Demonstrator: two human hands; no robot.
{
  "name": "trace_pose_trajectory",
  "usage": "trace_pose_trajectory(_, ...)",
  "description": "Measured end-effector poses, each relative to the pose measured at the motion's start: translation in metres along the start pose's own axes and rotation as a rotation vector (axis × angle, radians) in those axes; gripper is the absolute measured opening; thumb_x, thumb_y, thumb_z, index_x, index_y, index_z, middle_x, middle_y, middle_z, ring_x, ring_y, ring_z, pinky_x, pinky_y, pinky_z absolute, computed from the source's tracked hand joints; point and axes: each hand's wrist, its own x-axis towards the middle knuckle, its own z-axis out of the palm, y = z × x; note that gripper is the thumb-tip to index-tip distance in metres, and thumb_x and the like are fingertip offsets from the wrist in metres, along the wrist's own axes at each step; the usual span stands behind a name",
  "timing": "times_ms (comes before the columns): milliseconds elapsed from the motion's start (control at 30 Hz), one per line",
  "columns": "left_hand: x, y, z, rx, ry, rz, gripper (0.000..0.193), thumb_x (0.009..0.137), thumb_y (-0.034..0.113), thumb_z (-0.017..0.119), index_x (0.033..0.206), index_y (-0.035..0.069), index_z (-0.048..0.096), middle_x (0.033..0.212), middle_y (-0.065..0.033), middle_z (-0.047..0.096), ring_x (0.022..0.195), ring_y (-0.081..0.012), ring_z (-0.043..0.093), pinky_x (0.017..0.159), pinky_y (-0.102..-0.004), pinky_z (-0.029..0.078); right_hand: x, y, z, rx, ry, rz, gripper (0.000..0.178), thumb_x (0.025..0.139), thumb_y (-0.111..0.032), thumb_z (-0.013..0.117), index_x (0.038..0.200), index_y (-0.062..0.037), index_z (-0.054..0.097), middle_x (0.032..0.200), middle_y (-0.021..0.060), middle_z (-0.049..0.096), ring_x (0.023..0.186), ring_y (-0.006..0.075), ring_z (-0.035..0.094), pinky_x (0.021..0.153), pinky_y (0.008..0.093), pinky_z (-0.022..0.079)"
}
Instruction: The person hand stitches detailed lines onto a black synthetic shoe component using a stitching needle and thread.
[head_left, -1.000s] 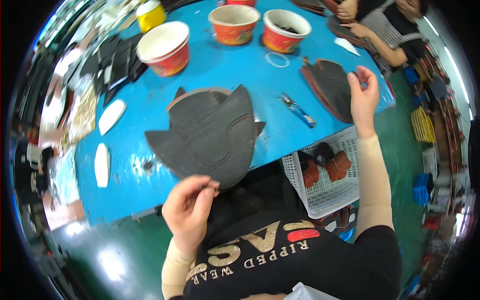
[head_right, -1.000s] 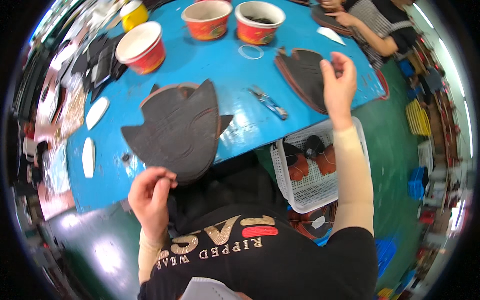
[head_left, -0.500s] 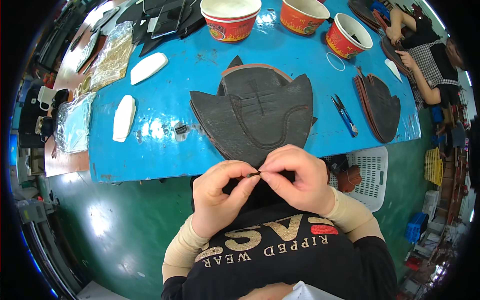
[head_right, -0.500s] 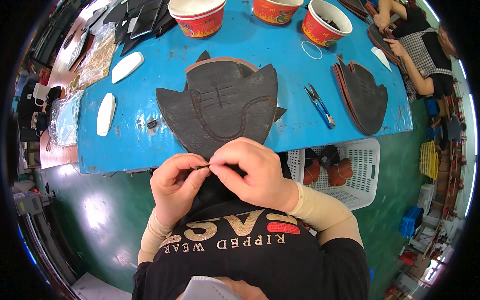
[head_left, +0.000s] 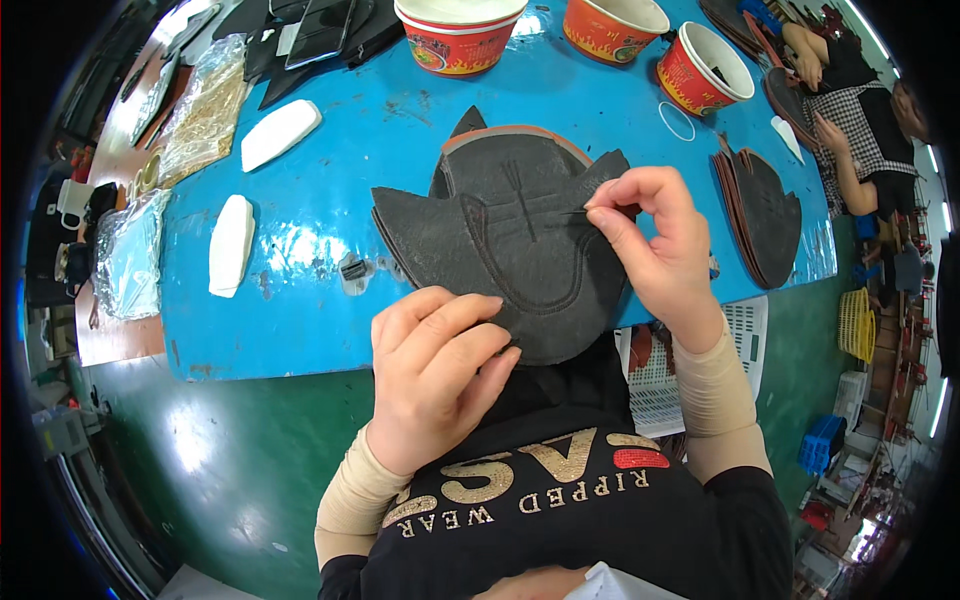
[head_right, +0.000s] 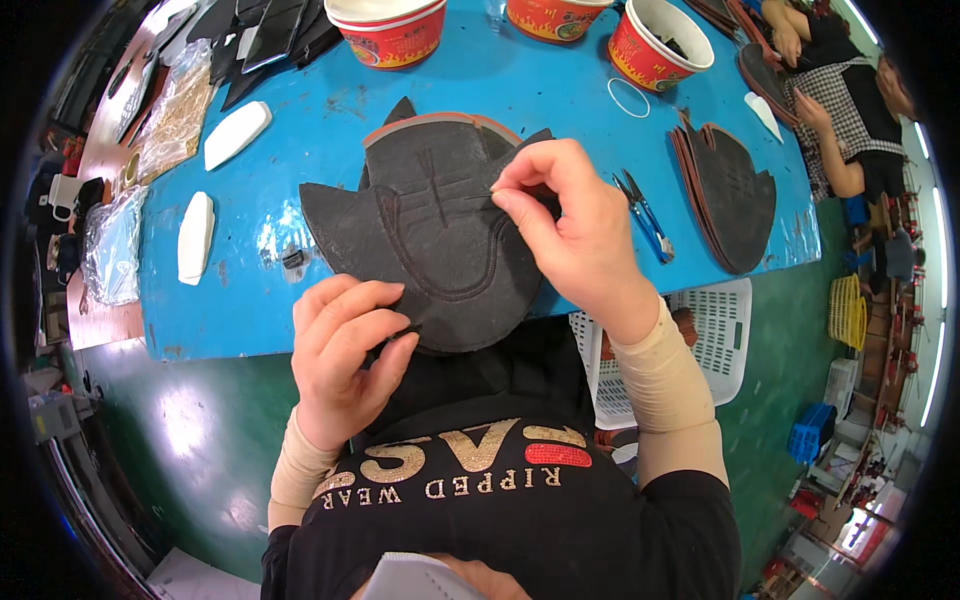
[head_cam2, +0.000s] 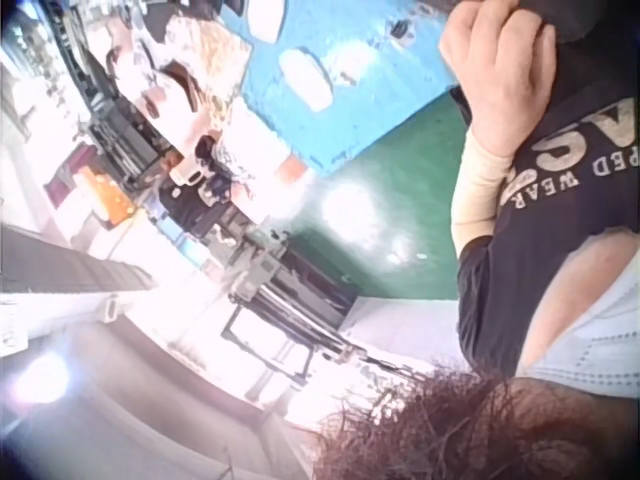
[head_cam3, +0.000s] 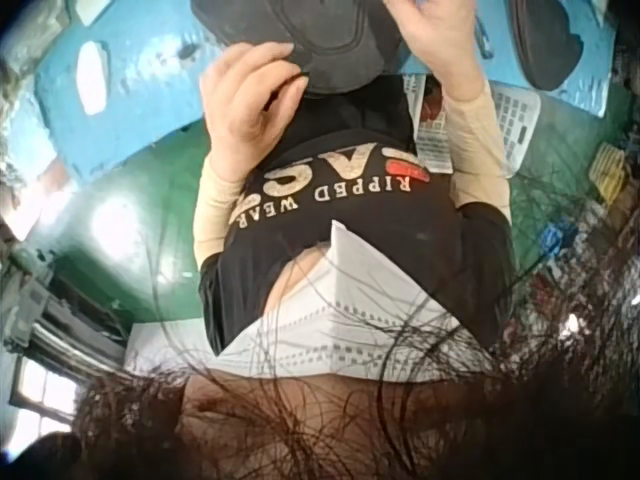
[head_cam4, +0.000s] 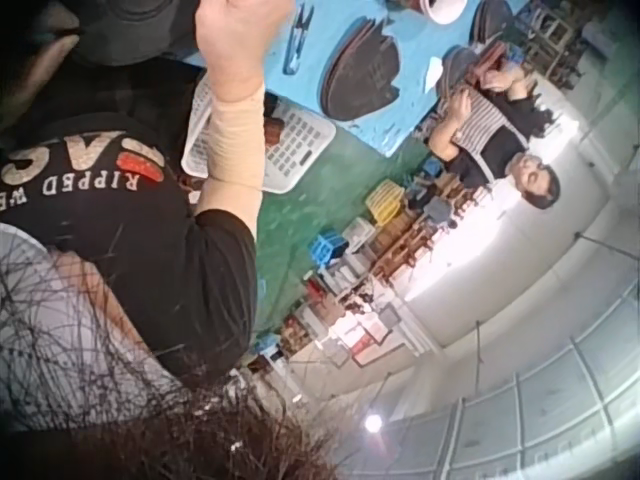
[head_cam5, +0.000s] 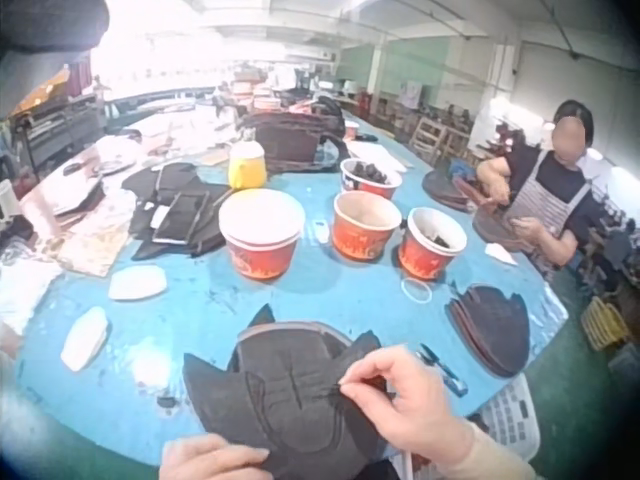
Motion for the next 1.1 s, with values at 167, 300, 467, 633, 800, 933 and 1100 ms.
trace_pose_trajectory(167, 0.011, 0.001, 0.008, 0.084, -0.038, 0.03, 0.028, 0.064, 0.004, 0.076, 0.087, 0.011, 0.061, 0.11, -0.0062, 0.067, 0.094, -0.0253, 0.059, 0.083, -0.0371, 0.037, 0.012, 0.003, 0.01, 0.021, -0.014, 0.001, 0.018, 0.085, 0.002, 0.067, 0.097, -0.0024, 0.054, 0.086, 0.006, 0.066, 0.078, 0.0137, 0.065, 0.071, 0.0262, 0.052)
trace_pose_trajectory(300, 0.019, 0.003, 0.012, 0.131, -0.057, 0.046, 0.026, 0.066, 0.006, 0.073, 0.086, 0.011, 0.057, 0.115, -0.0066, 0.067, 0.095, -0.0242, 0.06, 0.084, -0.0371, 0.035, 0.018, 0.007, 0.014, -0.052, -0.04, -0.013, 0.018, 0.083, 0.002, 0.068, 0.094, -0.0036, 0.054, 0.081, 0.0071, 0.064, 0.073, 0.0178, 0.064, 0.066, 0.0287, 0.051)
trace_pose_trajectory(467, 0.026, 0.003, 0.018, 0.163, -0.069, 0.052, 0.024, 0.069, 0.006, 0.071, 0.086, 0.01, 0.054, 0.116, -0.0076, 0.067, 0.097, -0.0246, 0.059, 0.086, -0.0378, 0.035, 0.02, 0.009, 0.014, -0.098, -0.051, -0.042, 0.019, 0.08, 0.003, 0.069, 0.091, -0.0036, 0.054, 0.078, 0.0081, 0.062, 0.07, 0.0207, 0.062, 0.062, 0.0304, 0.05)
trace_pose_trajectory(633, 0.044, -0.002, 0.032, 0.306, -0.075, 0.058, 0.024, 0.07, 0.006, 0.069, 0.09, 0.009, 0.055, 0.117, -0.0087, 0.065, 0.102, -0.0246, 0.057, 0.091, -0.0391, 0.035, 0.022, 0.007, 0.014, -0.134, -0.053, -0.018, 0.02, 0.079, 0.002, 0.07, 0.089, -0.004, 0.054, 0.076, 0.0074, 0.062, 0.069, 0.0211, 0.062, 0.061, 0.0311, 0.049)
trace_pose_trajectory(800, 0.052, -0.003, 0.039, 0.384, -0.115, 0.072, 0.023, 0.071, 0.007, 0.069, 0.091, 0.008, 0.056, 0.117, -0.0083, 0.065, 0.104, -0.0234, 0.056, 0.093, -0.0391, 0.035, 0.024, 0.009, 0.016, -0.139, -0.043, -0.06, 0.02, 0.077, 0.002, 0.07, 0.086, -0.0045, 0.054, 0.074, 0.007, 0.06, 0.067, 0.0226, 0.061, 0.06, 0.0322, 0.049)
trace_pose_trajectory(933, 0.052, -0.003, 0.04, 0.411, -0.111, 0.077, 0.024, 0.071, 0.007, 0.069, 0.091, 0.008, 0.056, 0.117, -0.008, 0.065, 0.104, -0.023, 0.056, 0.093, -0.0392, 0.035, 0.026, 0.012, 0.015, -0.176, -0.061, -0.132, 0.018, 0.075, 0.001, 0.069, 0.084, -0.0058, 0.054, 0.072, 0.0064, 0.059, 0.066, 0.025, 0.06, 0.06, 0.0336, 0.048)
trace_pose_trajectory(1100, 0.05, -0.004, 0.041, 0.427, -0.062, 0.068, 0.021, 0.072, 0.007, 0.067, 0.089, 0.008, 0.055, 0.112, -0.0073, 0.067, 0.101, -0.0241, 0.058, 0.094, -0.0393, 0.033, 0.027, 0.014, 0.014, -0.221, -0.08, -0.163, 0.019, 0.075, -0.001, 0.069, 0.083, -0.0076, 0.052, 0.071, 0.0058, 0.058, 0.066, 0.0266, 0.06, 0.059, 0.0361, 0.048)
